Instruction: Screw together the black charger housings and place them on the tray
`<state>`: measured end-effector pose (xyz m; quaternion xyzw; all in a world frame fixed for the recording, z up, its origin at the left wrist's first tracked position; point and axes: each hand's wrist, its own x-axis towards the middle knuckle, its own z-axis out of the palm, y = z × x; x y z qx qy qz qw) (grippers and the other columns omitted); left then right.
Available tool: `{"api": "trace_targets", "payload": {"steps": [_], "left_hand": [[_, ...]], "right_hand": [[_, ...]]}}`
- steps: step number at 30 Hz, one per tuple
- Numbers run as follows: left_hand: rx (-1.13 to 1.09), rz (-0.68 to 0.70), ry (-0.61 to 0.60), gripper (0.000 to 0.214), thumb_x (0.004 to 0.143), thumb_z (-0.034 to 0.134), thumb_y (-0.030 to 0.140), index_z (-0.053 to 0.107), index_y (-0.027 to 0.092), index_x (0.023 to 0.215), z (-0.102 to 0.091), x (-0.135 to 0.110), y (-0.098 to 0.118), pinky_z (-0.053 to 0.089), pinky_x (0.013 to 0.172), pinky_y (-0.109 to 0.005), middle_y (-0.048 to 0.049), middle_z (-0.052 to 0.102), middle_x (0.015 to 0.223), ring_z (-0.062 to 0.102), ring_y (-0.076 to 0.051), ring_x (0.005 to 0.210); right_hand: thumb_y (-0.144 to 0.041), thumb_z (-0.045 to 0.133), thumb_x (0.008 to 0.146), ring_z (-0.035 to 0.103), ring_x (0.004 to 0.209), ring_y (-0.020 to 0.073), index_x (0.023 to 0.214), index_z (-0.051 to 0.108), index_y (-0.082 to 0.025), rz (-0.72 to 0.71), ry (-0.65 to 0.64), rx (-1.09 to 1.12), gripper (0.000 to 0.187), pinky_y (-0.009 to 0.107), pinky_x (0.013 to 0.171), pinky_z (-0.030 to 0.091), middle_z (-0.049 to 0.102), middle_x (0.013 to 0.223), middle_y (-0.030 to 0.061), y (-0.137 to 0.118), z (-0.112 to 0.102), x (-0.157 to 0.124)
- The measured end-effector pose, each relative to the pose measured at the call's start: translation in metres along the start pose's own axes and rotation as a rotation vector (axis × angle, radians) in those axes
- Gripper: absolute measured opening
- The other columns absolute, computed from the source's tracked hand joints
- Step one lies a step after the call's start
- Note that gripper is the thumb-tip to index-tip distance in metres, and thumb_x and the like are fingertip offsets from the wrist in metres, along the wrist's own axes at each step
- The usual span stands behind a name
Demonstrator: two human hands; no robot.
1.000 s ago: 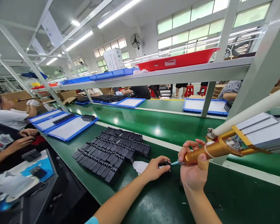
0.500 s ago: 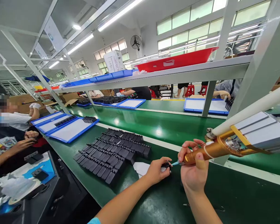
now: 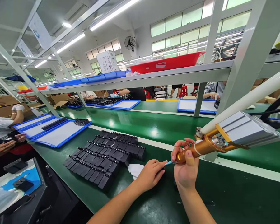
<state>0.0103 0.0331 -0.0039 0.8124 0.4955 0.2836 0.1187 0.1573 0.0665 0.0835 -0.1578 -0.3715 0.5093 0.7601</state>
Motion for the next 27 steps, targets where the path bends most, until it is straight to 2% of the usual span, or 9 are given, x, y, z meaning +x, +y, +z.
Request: {"api": "trace_targets", "payload": {"steps": [7,11,13,15,18,22,25,27], "left_hand": [[-0.201,-0.112,0.100,0.027,0.085,0.061,0.022,0.067,0.021,0.111,0.015,0.006,-0.014,0.050,0.083,-0.028,-0.0040,0.070,0.099,0.063,-0.018,0.090],[-0.203,-0.005,0.119,0.024,0.080,0.061,0.013,0.068,0.021,0.102,0.017,0.008,-0.016,0.049,0.085,-0.026,-0.0034,0.068,0.103,0.061,-0.016,0.096],[-0.136,0.059,0.100,0.021,0.084,0.058,0.015,0.067,0.021,0.102,0.017,0.007,-0.017,0.049,0.085,-0.026,-0.0034,0.068,0.105,0.060,-0.016,0.095],[-0.033,0.104,0.076,0.018,0.088,0.058,0.025,0.066,0.022,0.104,0.017,0.007,-0.019,0.049,0.084,-0.028,-0.0029,0.068,0.108,0.060,-0.017,0.092],[0.100,0.116,0.049,0.025,0.091,0.057,0.041,0.065,0.023,0.106,0.019,0.006,-0.020,0.050,0.078,-0.029,-0.0024,0.068,0.108,0.060,-0.017,0.088],[0.162,0.083,0.018,0.023,0.095,0.051,0.036,0.061,0.023,0.112,0.019,0.004,-0.015,0.051,0.079,-0.030,-0.0017,0.067,0.115,0.060,-0.018,0.091],[0.221,0.063,-0.050,0.033,0.092,0.056,0.031,0.053,0.025,0.124,0.016,0.001,-0.010,0.052,0.081,-0.033,-0.0019,0.061,0.125,0.059,-0.020,0.097],[0.267,0.045,-0.087,0.038,0.089,0.059,0.030,0.049,0.026,0.126,0.016,0.001,-0.009,0.053,0.081,-0.035,-0.0024,0.061,0.124,0.058,-0.023,0.099]], "right_hand": [[-0.036,0.057,0.080,0.048,0.049,0.0094,0.103,0.054,-0.023,-0.005,-0.008,0.004,0.026,0.024,0.045,0.037,0.054,0.081,-0.0004,0.000,-0.001,0.000],[-0.035,0.054,0.083,0.048,0.049,0.0096,0.104,0.054,-0.024,-0.002,-0.017,0.003,0.024,0.024,0.045,0.036,0.054,0.080,-0.0004,0.002,-0.003,-0.001],[-0.034,0.055,0.082,0.049,0.049,0.0095,0.104,0.054,-0.024,-0.001,-0.017,0.005,0.024,0.024,0.046,0.037,0.054,0.080,-0.0005,0.002,-0.003,-0.001],[-0.034,0.055,0.082,0.048,0.049,0.0092,0.104,0.055,-0.024,0.003,-0.013,0.008,0.024,0.024,0.046,0.037,0.054,0.080,-0.0007,0.003,-0.003,-0.001],[-0.034,0.055,0.082,0.048,0.049,0.0089,0.103,0.055,-0.024,0.003,-0.010,0.009,0.023,0.024,0.046,0.036,0.054,0.079,-0.0010,0.002,-0.002,0.000],[-0.035,0.056,0.082,0.048,0.048,0.0086,0.102,0.054,-0.023,-0.004,0.003,0.002,0.023,0.023,0.046,0.037,0.054,0.078,-0.0011,0.001,0.000,0.000],[-0.034,0.057,0.081,0.048,0.048,0.0086,0.102,0.054,-0.023,-0.001,0.009,0.005,0.023,0.023,0.045,0.037,0.055,0.078,-0.0011,0.001,0.001,0.000],[-0.035,0.057,0.081,0.048,0.047,0.0087,0.101,0.054,-0.023,0.000,0.010,0.004,0.024,0.023,0.045,0.037,0.055,0.077,-0.0012,0.001,0.001,0.000]]}}
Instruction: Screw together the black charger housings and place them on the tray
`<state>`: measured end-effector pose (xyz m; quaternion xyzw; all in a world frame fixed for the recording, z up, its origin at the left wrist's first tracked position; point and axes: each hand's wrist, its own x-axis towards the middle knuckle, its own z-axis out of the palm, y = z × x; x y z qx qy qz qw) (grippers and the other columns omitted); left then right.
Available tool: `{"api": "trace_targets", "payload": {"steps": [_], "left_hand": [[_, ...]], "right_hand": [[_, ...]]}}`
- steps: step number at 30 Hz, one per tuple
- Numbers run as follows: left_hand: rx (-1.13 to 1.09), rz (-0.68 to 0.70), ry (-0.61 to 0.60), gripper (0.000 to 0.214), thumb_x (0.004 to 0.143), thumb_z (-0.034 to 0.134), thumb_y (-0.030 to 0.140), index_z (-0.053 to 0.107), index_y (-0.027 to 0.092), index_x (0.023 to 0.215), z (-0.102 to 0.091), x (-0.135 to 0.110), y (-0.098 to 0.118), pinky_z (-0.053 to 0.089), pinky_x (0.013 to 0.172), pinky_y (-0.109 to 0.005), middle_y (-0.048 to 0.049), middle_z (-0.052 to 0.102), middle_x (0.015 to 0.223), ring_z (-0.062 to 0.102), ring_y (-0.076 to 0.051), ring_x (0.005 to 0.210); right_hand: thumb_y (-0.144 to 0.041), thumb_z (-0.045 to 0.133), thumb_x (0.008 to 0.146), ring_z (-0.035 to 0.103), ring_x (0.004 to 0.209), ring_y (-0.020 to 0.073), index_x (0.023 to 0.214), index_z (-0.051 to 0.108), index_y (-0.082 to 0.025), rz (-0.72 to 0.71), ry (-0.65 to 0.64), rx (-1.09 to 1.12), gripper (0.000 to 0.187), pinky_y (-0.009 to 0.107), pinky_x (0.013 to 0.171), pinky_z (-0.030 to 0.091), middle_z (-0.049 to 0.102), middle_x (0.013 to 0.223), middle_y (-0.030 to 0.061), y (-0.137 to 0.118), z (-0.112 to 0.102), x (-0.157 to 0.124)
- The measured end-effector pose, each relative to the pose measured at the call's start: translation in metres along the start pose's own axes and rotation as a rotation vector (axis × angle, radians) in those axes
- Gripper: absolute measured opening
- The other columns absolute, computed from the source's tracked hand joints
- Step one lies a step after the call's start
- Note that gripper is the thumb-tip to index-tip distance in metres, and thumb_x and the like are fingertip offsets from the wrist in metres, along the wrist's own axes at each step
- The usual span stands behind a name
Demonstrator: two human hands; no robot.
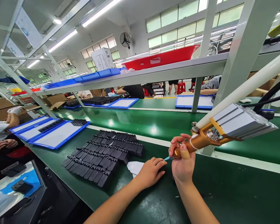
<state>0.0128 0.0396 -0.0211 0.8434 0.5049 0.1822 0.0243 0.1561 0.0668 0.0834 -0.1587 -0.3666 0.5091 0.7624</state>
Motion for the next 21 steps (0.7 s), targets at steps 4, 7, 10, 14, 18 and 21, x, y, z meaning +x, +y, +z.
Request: {"api": "trace_targets", "payload": {"steps": [4,7,10,14,18,21], "left_hand": [[0.021,-0.015,-0.027,0.035,0.091,0.055,0.029,0.049,0.023,0.125,0.002,0.004,-0.001,0.052,0.082,-0.036,-0.0057,0.063,0.115,0.059,-0.023,0.098],[-0.064,-0.057,-0.038,0.036,0.093,0.052,0.031,0.047,0.021,0.127,-0.007,0.004,0.000,0.051,0.088,-0.037,-0.0080,0.062,0.115,0.059,-0.023,0.103],[-0.181,-0.150,-0.049,0.037,0.095,0.049,0.034,0.044,0.024,0.130,-0.030,-0.007,0.003,0.042,0.102,-0.045,-0.0065,0.062,0.121,0.059,-0.023,0.110],[-0.301,-0.343,-0.127,0.034,0.095,0.045,0.034,0.044,0.029,0.129,-0.055,-0.035,0.005,0.027,0.110,-0.058,-0.0039,0.062,0.124,0.058,-0.024,0.113],[-0.343,-0.524,-0.138,0.031,0.094,0.044,0.032,0.048,0.023,0.123,-0.055,-0.055,0.006,0.038,0.102,-0.053,-0.0077,0.062,0.123,0.057,-0.027,0.113],[-0.406,-0.470,-0.141,0.033,0.093,0.046,0.034,0.049,0.022,0.124,-0.048,-0.055,0.012,0.042,0.099,-0.044,-0.0077,0.063,0.121,0.058,-0.026,0.111]], "right_hand": [[-0.034,0.057,0.081,0.048,0.046,0.0092,0.101,0.054,-0.023,-0.014,-0.009,-0.010,0.023,0.023,0.043,0.036,0.055,0.076,-0.0018,-0.001,0.000,0.001],[-0.034,0.057,0.080,0.047,0.046,0.0096,0.101,0.054,-0.023,-0.043,-0.017,-0.016,0.024,0.024,0.043,0.035,0.056,0.076,-0.0020,-0.003,0.000,0.001],[-0.034,0.057,0.081,0.047,0.045,0.0096,0.101,0.054,-0.023,-0.050,-0.028,-0.027,0.024,0.024,0.043,0.035,0.056,0.075,-0.0023,-0.003,0.000,0.003],[-0.035,0.057,0.081,0.047,0.044,0.0091,0.100,0.054,-0.023,-0.058,-0.023,-0.029,0.023,0.023,0.042,0.035,0.056,0.075,-0.0026,-0.003,0.000,0.004],[-0.033,0.057,0.081,0.047,0.044,0.0092,0.100,0.054,-0.023,-0.054,-0.023,-0.005,0.022,0.023,0.041,0.035,0.057,0.074,-0.0026,-0.001,0.001,0.005],[-0.032,0.056,0.081,0.048,0.044,0.0092,0.100,0.054,-0.022,-0.056,-0.032,-0.002,0.021,0.023,0.041,0.035,0.057,0.074,-0.0027,-0.001,0.001,0.005]]}}
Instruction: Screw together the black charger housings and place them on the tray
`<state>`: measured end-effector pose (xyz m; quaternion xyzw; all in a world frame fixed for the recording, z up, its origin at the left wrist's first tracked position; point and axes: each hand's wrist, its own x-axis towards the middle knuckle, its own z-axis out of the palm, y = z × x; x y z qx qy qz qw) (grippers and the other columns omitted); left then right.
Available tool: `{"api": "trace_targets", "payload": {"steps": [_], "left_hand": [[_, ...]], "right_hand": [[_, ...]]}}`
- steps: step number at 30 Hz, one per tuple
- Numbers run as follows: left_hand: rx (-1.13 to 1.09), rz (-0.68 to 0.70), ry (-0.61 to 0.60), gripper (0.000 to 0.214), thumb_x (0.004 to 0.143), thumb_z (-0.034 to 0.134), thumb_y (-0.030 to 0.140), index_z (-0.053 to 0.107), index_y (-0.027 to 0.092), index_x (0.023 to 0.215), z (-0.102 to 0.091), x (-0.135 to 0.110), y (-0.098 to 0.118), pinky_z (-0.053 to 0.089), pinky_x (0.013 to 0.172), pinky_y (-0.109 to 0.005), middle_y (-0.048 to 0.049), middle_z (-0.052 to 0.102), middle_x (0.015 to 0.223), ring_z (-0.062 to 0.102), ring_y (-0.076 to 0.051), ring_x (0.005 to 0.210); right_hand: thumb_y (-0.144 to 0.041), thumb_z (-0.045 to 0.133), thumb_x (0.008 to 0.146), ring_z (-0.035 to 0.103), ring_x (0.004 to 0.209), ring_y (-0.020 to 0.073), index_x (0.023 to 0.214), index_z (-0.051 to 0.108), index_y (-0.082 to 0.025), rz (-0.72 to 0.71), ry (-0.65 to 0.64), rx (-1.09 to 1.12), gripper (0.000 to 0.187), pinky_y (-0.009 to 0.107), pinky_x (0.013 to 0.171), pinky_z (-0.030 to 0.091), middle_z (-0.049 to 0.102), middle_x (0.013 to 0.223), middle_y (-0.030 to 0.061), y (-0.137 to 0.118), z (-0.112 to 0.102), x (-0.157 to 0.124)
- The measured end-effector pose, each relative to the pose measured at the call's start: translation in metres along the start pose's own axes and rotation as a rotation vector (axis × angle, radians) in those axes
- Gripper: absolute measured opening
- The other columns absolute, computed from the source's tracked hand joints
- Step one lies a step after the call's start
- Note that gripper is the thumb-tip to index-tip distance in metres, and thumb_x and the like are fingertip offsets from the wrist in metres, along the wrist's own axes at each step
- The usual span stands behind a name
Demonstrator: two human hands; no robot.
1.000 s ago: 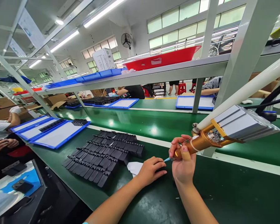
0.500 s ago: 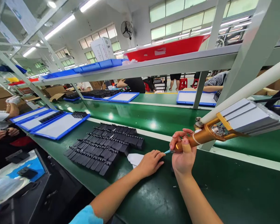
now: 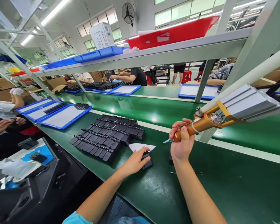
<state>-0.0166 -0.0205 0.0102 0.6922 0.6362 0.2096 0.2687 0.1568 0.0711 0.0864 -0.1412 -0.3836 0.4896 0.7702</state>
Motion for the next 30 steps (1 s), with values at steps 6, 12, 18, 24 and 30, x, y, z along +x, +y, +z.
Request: {"api": "trace_targets", "payload": {"steps": [6,12,18,24,30], "left_hand": [[-0.093,0.127,0.011,0.039,0.093,0.048,0.036,0.048,0.022,0.129,0.015,0.008,0.011,0.047,0.090,-0.035,-0.0064,0.064,0.116,0.061,-0.023,0.103],[0.213,0.100,0.320,0.038,0.095,0.046,0.032,0.047,0.024,0.131,-0.007,-0.014,-0.015,0.044,0.096,-0.040,-0.0076,0.062,0.124,0.058,-0.024,0.109],[0.679,-0.060,0.568,0.034,0.097,0.041,0.025,0.055,0.021,0.128,-0.020,-0.033,-0.059,0.033,0.098,-0.051,-0.0112,0.066,0.116,0.055,-0.029,0.113],[0.738,-0.149,0.689,0.033,0.096,0.042,0.024,0.059,0.020,0.124,-0.017,-0.027,-0.064,0.031,0.098,-0.055,-0.0159,0.058,0.127,0.047,-0.035,0.122],[0.386,0.208,0.530,0.043,0.090,0.056,0.035,0.049,0.022,0.131,0.004,0.000,-0.012,0.037,0.104,-0.046,-0.0137,0.047,0.140,0.043,-0.029,0.128]], "right_hand": [[-0.032,0.056,0.080,0.047,0.043,0.0085,0.099,0.053,-0.023,-0.006,-0.002,-0.010,0.021,0.023,0.041,0.035,0.057,0.074,-0.0033,-0.001,0.000,0.000],[-0.035,0.057,0.081,0.047,0.045,0.0082,0.100,0.052,-0.024,0.008,-0.004,-0.026,0.022,0.023,0.043,0.035,0.056,0.075,-0.0035,-0.001,0.000,0.000],[-0.037,0.057,0.082,0.046,0.045,0.0075,0.102,0.050,-0.025,0.008,0.006,-0.034,0.025,0.022,0.042,0.033,0.055,0.077,-0.0039,0.000,-0.001,0.000],[-0.035,0.055,0.084,0.047,0.044,0.0065,0.106,0.048,-0.027,-0.033,0.020,-0.052,0.024,0.022,0.041,0.032,0.056,0.081,-0.0041,0.005,-0.005,0.005],[-0.038,0.055,0.084,0.045,0.045,0.0055,0.107,0.046,-0.028,-0.037,0.063,-0.111,0.027,0.021,0.041,0.031,0.054,0.081,-0.0050,0.010,-0.017,0.017]]}}
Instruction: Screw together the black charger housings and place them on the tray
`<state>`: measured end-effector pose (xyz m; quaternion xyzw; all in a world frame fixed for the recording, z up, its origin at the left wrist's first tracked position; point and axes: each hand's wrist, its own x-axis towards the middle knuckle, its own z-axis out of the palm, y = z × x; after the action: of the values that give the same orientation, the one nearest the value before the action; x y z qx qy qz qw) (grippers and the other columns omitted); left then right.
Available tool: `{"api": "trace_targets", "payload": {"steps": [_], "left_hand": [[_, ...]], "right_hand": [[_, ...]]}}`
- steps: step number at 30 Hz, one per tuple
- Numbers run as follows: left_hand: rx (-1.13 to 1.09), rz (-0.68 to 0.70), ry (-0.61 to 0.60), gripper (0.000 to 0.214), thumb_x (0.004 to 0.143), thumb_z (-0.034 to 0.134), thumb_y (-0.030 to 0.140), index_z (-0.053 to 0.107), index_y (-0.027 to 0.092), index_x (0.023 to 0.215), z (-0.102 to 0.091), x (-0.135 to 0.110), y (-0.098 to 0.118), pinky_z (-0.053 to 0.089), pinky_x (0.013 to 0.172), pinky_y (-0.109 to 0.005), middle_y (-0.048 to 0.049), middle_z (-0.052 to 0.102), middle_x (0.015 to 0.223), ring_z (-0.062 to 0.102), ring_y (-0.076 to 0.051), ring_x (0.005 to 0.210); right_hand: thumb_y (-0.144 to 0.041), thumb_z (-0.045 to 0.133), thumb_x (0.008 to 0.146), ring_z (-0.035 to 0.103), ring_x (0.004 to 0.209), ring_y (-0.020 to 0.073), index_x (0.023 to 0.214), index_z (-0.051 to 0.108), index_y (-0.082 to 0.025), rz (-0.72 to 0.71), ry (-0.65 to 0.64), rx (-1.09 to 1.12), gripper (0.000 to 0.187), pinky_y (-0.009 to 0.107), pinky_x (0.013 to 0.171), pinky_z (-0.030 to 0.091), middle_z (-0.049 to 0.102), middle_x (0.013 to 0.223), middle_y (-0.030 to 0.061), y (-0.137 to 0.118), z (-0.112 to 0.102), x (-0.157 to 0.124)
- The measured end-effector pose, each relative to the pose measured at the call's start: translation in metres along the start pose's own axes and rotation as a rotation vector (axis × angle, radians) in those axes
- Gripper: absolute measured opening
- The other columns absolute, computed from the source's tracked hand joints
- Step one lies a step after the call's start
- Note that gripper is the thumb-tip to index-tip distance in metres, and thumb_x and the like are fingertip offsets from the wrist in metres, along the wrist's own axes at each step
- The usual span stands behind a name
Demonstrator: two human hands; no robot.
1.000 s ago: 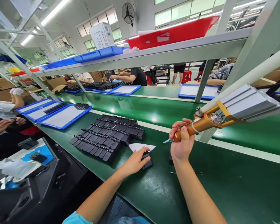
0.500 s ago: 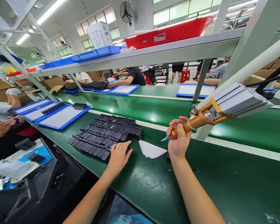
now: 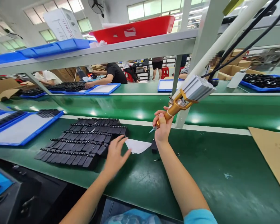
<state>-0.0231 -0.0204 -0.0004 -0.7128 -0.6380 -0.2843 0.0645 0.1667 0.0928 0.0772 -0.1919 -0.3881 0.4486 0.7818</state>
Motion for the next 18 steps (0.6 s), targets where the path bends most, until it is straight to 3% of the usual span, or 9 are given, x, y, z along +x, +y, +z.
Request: {"api": "trace_targets", "payload": {"steps": [4,8,10,14,18], "left_hand": [[-0.275,0.243,-0.343,0.079,0.077,0.070,0.047,0.034,0.020,0.141,0.035,0.034,0.053,0.039,0.106,-0.046,-0.0144,0.044,0.144,0.042,-0.030,0.132],[-0.343,0.183,-0.463,0.074,0.073,0.075,0.045,0.043,0.019,0.135,0.056,0.061,0.075,0.046,0.095,-0.047,-0.0116,0.063,0.121,0.058,-0.031,0.112],[-0.410,0.110,-0.429,0.067,0.073,0.075,0.045,0.048,0.021,0.129,0.055,0.070,0.067,0.048,0.093,-0.043,-0.0085,0.065,0.117,0.061,-0.028,0.107],[-0.424,-0.022,-0.297,0.066,0.071,0.077,0.039,0.048,0.023,0.128,0.048,0.090,0.030,0.045,0.098,-0.041,-0.0078,0.062,0.122,0.059,-0.027,0.112],[-0.421,-0.076,-0.343,0.057,0.072,0.076,0.029,0.054,0.020,0.124,0.054,0.104,-0.001,0.044,0.100,-0.044,-0.0097,0.062,0.123,0.057,-0.028,0.114]], "right_hand": [[-0.039,0.055,0.083,0.045,0.044,0.0052,0.105,0.046,-0.027,-0.026,0.036,-0.022,0.027,0.020,0.040,0.029,0.054,0.080,-0.0053,0.002,-0.008,0.008],[-0.039,0.056,0.083,0.044,0.044,0.0049,0.105,0.045,-0.027,-0.047,0.065,-0.059,0.027,0.020,0.039,0.029,0.054,0.079,-0.0056,0.004,-0.016,0.015],[-0.038,0.056,0.083,0.044,0.044,0.0047,0.106,0.045,-0.027,-0.059,0.077,-0.065,0.027,0.019,0.040,0.029,0.054,0.079,-0.0057,0.005,-0.019,0.018],[-0.036,0.056,0.084,0.044,0.045,0.0045,0.106,0.046,-0.026,-0.071,0.084,-0.051,0.026,0.019,0.041,0.031,0.055,0.078,-0.0057,0.005,-0.022,0.020],[-0.034,0.056,0.085,0.046,0.045,0.0050,0.106,0.047,-0.026,-0.067,0.080,-0.040,0.025,0.018,0.041,0.031,0.055,0.078,-0.0056,0.005,-0.023,0.019]]}}
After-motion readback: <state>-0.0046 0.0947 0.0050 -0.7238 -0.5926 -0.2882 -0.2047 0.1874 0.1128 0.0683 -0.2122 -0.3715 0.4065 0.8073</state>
